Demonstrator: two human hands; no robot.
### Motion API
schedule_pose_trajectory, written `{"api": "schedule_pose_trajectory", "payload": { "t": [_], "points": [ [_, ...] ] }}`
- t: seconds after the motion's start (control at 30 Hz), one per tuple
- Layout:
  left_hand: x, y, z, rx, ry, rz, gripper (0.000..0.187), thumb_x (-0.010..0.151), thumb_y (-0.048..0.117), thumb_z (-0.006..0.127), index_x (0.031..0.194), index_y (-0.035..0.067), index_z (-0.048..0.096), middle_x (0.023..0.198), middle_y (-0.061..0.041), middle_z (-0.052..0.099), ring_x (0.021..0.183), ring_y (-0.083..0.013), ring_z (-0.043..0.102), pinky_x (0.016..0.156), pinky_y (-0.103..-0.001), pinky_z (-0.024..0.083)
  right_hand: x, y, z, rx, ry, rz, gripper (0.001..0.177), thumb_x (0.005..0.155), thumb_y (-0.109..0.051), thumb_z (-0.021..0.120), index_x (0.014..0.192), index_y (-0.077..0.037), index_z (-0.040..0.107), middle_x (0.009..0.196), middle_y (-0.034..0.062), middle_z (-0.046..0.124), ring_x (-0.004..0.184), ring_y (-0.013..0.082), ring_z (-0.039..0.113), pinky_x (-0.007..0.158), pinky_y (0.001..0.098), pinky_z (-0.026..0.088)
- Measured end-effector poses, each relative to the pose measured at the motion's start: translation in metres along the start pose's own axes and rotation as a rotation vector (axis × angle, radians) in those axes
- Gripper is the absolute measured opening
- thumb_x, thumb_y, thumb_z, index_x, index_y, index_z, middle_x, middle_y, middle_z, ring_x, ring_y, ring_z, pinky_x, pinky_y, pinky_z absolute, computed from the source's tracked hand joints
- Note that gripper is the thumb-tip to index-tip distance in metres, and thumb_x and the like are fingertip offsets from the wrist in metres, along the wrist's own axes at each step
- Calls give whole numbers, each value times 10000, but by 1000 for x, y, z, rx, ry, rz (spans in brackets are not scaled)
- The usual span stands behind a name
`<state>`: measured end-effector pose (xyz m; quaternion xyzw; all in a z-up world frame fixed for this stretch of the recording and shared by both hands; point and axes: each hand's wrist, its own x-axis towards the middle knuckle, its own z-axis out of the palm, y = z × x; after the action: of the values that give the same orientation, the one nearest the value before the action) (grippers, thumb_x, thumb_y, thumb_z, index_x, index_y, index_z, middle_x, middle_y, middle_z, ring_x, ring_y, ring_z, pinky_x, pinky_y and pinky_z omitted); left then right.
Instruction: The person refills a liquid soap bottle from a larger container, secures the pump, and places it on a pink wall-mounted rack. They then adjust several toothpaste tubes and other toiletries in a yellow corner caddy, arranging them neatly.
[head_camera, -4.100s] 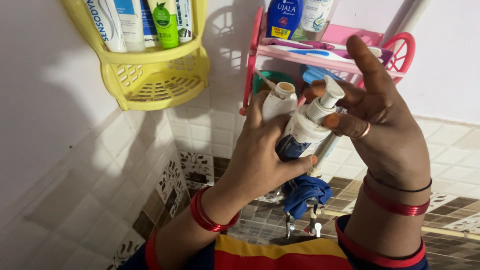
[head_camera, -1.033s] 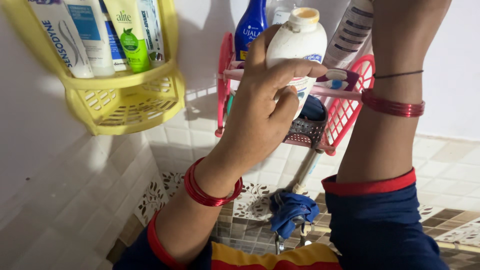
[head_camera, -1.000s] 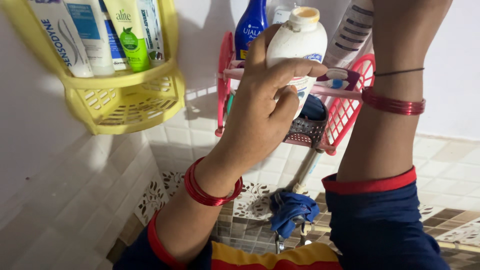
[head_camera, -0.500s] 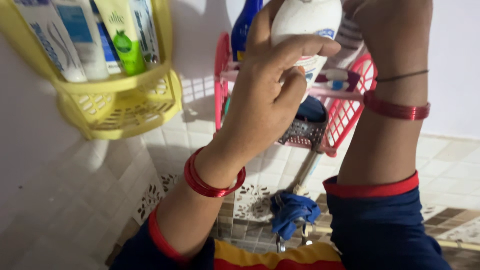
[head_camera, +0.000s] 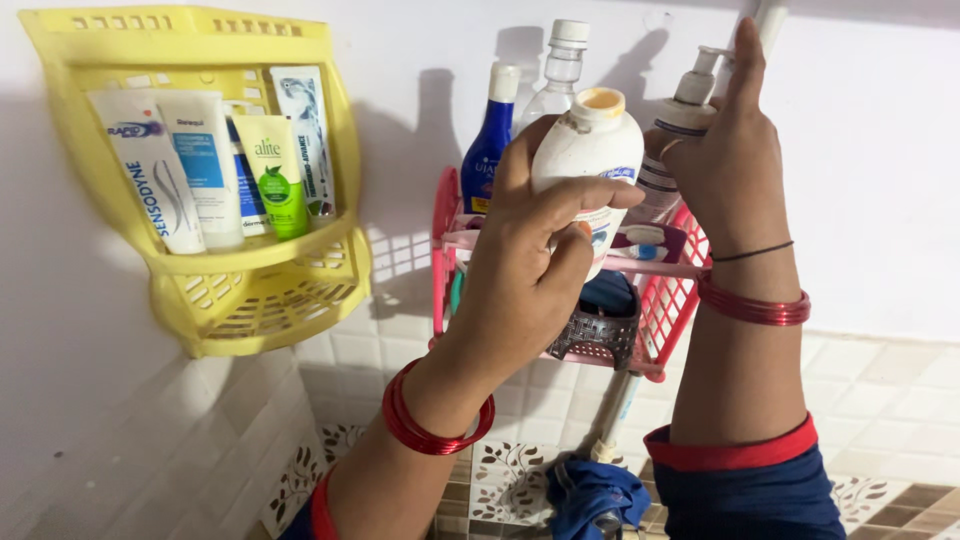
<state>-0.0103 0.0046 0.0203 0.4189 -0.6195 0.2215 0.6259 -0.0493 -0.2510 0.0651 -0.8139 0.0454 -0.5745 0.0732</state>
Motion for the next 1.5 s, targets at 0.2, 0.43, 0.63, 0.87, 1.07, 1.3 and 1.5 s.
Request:
{"api": "schedule_pose_trajectory", "payload": {
  "t": [0.2,0.43,0.63,0.87,1.07,1.3,1.5],
  "points": [
    [0,-2,2,13,-4,-8,417,936,-156,517,1214,106,686,1547,-171,386,1414,-309,576,1027,-307,633,1,5,-3,-50,11,41,1150,868,-107,930,1640,-79,79,1081,175,789,989,352,788,829,409,634],
    [-2,-6,3,18,-6,12,381,950,-158,520,1203,73,688,1514,-165,385,1424,-306,547,1138,-339,552,-3,15,-4,-49,7,-32,1195,879,-88,937,1656,-135,31,1101,180,783,1034,351,785,850,409,637],
    [-2,-7,2,3,-7,-27,413,934,-146,510,1223,88,690,1539,-165,395,1437,-315,566,1075,-340,599,-11,15,-7,196,-70,116,1219,927,-11,835,1647,-120,-142,1150,167,790,1028,245,811,867,358,648],
    [-3,-5,2,6,-9,-51,411,924,-137,513,1210,99,690,1528,-170,392,1424,-317,558,1062,-358,595,-8,13,-9,260,-118,226,1198,888,48,785,1708,-158,-64,1099,168,794,980,223,806,859,356,648],
    [-4,-6,0,37,5,-16,415,930,-148,514,1219,88,696,1533,-168,401,1453,-325,543,1179,-397,540,-12,16,-6,288,-124,237,1156,921,56,765,1718,-157,-45,1122,174,789,1000,227,804,861,364,648],
    [-8,-7,-2,34,0,-6,388,942,-163,507,1172,90,690,1489,-158,408,1415,-307,550,1165,-373,531,-20,18,-8,299,-137,224,1171,911,42,777,1703,-131,-68,1177,154,785,1042,230,798,889,345,637],
    [-11,1,-5,-17,-24,-31,403,922,-158,520,1183,101,684,1505,-165,388,1420,-321,550,1160,-376,565,-44,-38,-33,29,210,-29,833,1000,-8,867,1596,-56,286,1376,205,679,1214,245,691,892,307,611]
  ]
}}
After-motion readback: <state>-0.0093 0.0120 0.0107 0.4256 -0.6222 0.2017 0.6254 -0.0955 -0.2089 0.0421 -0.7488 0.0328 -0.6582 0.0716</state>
